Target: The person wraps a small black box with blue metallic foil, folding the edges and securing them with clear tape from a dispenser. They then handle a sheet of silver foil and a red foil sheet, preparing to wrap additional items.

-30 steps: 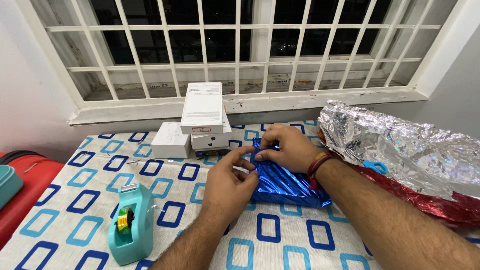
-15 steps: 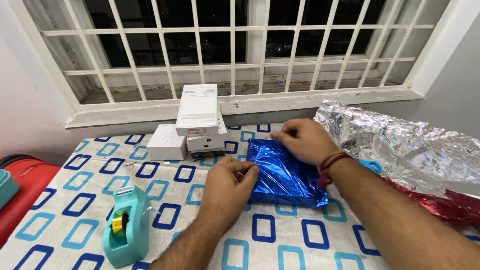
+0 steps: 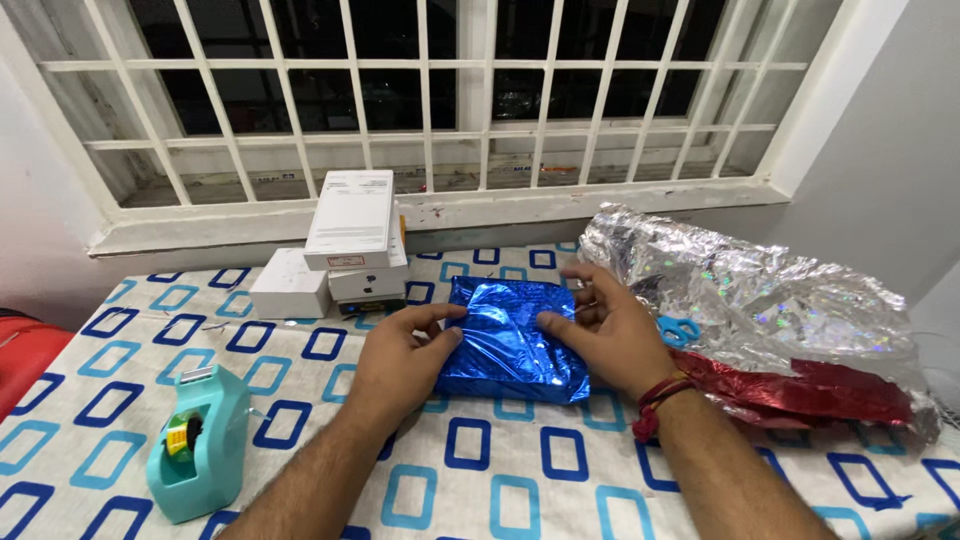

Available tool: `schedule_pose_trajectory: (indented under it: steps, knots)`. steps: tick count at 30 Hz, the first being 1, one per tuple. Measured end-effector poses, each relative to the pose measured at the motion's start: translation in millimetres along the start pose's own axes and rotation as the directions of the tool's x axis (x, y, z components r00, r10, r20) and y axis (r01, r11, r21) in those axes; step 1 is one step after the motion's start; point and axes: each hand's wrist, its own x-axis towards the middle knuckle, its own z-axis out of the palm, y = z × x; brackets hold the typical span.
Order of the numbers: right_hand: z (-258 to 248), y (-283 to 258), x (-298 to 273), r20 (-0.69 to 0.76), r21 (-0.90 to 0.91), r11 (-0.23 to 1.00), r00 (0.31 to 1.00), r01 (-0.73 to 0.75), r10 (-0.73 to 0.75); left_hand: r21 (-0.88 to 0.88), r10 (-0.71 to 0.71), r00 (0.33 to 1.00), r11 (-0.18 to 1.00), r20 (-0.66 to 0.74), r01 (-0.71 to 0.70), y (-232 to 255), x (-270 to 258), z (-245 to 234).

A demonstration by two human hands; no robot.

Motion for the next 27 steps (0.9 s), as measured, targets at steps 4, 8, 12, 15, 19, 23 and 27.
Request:
schedule_pose_trajectory:
  steps: [4, 8, 12, 15, 19, 23, 27]
  knots:
    - [0.7, -10.8, -2.6, -0.011, -0.061, 0.997, 0.999, -0.037, 0.036, -0.007, -0.113, 0.994, 0.994, 0.009, 0.113, 5.7, 0.0, 0.1]
    - [1.4, -5.0, -0.5, -0.002, -0.044, 0.999, 1.000, -0.005, 0.005, -0.041, -0.081, 0.997, 0.996, 0.007, 0.081, 3.8, -1.2, 2.4]
    - [5.8, 2.3, 1.7, -0.053, -0.125, 0.991, 0.997, 0.048, -0.055, 0.062, 0.085, 0.996, 0.995, -0.013, -0.084, 3.6, -2.8, 4.2]
    - [6.0, 2.2, 3.1, -0.074, -0.063, 0.995, 0.995, -0.078, 0.074, 0.139, -0.037, 0.999, 0.990, -0.006, 0.038, 7.1, -5.3, 6.1]
    - [7.5, -2.0, 2.3, -0.170, -0.151, 0.984, 0.983, -0.090, 0.064, 0.199, -0.007, 1.000, 0.980, -0.022, 0.011, 10.6, -7.7, 5.1]
    - [5.9, -13.9, -2.1, -0.227, -0.463, 0.886, 0.960, 0.041, -0.163, 0.273, 0.033, 0.999, 0.962, -0.029, -0.024, 10.1, -7.4, 5.9]
    - [0.4, -35.5, -3.6, 0.042, -0.641, 0.590, 0.789, 0.492, -0.613, 0.234, 0.045, 0.998, 0.972, -0.036, -0.036, 6.8, -2.8, 5.2]
